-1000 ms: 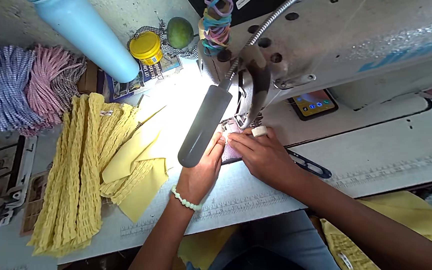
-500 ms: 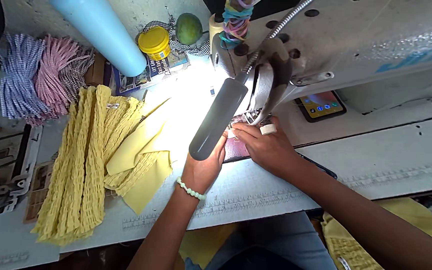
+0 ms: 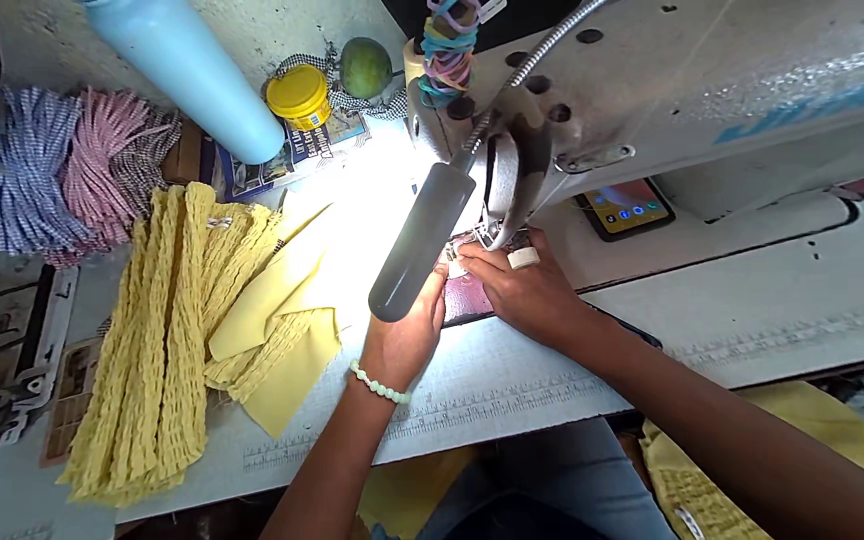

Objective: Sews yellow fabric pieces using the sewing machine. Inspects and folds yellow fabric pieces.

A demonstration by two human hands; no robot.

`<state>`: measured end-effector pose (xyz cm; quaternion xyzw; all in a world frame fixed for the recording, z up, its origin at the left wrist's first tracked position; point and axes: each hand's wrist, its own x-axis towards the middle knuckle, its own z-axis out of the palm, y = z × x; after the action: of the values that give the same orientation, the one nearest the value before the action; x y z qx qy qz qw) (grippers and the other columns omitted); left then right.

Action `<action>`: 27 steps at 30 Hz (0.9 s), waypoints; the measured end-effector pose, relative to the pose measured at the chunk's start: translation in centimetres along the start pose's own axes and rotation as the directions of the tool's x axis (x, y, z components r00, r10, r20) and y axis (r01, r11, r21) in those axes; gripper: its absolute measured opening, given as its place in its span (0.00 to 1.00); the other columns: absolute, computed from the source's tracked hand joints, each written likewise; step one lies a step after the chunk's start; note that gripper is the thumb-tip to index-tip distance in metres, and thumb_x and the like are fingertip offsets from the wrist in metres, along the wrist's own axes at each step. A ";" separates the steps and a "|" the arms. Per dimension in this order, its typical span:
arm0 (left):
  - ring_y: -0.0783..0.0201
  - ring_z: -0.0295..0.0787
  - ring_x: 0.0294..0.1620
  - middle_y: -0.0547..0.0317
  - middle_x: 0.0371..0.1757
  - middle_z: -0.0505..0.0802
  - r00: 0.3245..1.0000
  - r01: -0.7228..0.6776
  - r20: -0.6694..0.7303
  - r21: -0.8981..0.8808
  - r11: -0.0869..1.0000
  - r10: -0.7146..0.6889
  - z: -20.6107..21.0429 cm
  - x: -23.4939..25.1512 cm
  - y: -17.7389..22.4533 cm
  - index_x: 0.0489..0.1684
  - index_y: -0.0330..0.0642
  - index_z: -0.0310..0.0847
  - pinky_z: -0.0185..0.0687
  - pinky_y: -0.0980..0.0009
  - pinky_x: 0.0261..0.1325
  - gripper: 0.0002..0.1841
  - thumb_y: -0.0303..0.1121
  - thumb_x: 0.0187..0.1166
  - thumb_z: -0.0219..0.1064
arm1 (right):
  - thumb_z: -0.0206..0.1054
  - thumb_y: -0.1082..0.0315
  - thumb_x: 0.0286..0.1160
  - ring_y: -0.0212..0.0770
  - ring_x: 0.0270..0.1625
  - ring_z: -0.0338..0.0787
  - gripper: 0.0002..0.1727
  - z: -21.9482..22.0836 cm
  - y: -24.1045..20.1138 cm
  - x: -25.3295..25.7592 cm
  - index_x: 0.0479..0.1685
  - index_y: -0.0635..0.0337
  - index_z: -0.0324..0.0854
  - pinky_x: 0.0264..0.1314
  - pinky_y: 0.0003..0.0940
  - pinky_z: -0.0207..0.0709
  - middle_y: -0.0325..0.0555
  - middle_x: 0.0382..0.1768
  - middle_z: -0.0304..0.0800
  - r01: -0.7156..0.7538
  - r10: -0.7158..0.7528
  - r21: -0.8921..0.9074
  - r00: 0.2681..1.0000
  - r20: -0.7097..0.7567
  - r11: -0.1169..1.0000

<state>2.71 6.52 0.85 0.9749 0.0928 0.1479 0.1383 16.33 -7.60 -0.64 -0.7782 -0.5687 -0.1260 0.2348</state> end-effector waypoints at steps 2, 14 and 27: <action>0.53 0.91 0.67 0.52 0.73 0.89 1.000 0.007 0.004 0.005 1.000 -0.007 -0.1 0.0 0.0 0.63 0.38 0.89 0.87 0.57 0.62 0.18 0.33 0.87 0.55 | 0.60 0.76 0.73 0.56 0.67 0.87 0.16 0.1 0.0 -0.1 0.49 0.57 0.93 0.73 0.60 0.67 0.47 0.60 0.94 -0.006 0.006 0.006 1.000 0.002 1.000; 0.54 0.91 0.62 0.52 0.57 0.95 0.983 0.110 0.158 -0.078 0.991 -0.096 -2.9 1.4 -3.4 0.60 0.47 0.91 0.82 0.52 0.67 0.19 0.45 0.84 0.60 | 0.60 0.78 0.71 0.57 0.67 0.87 0.19 0.2 0.1 -0.1 0.53 0.57 0.93 0.72 0.63 0.67 0.49 0.61 0.93 -0.022 0.022 0.050 1.000 0.002 0.999; 0.50 0.91 0.28 0.49 0.30 0.90 0.999 0.051 -0.003 0.329 0.943 -0.053 -2.8 -1.4 4.1 0.31 0.38 0.91 0.82 0.59 0.26 0.12 0.35 0.80 0.64 | 0.67 0.75 0.69 0.66 0.64 0.86 0.15 -0.8 2.1 1.7 0.47 0.51 0.96 0.78 0.67 0.61 0.60 0.47 0.93 -0.021 0.020 0.047 1.000 0.024 0.999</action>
<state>1.15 2.99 4.26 0.9819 0.1416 0.1240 -0.0224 18.90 -7.16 0.37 -0.7796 -0.5662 -0.1012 0.2477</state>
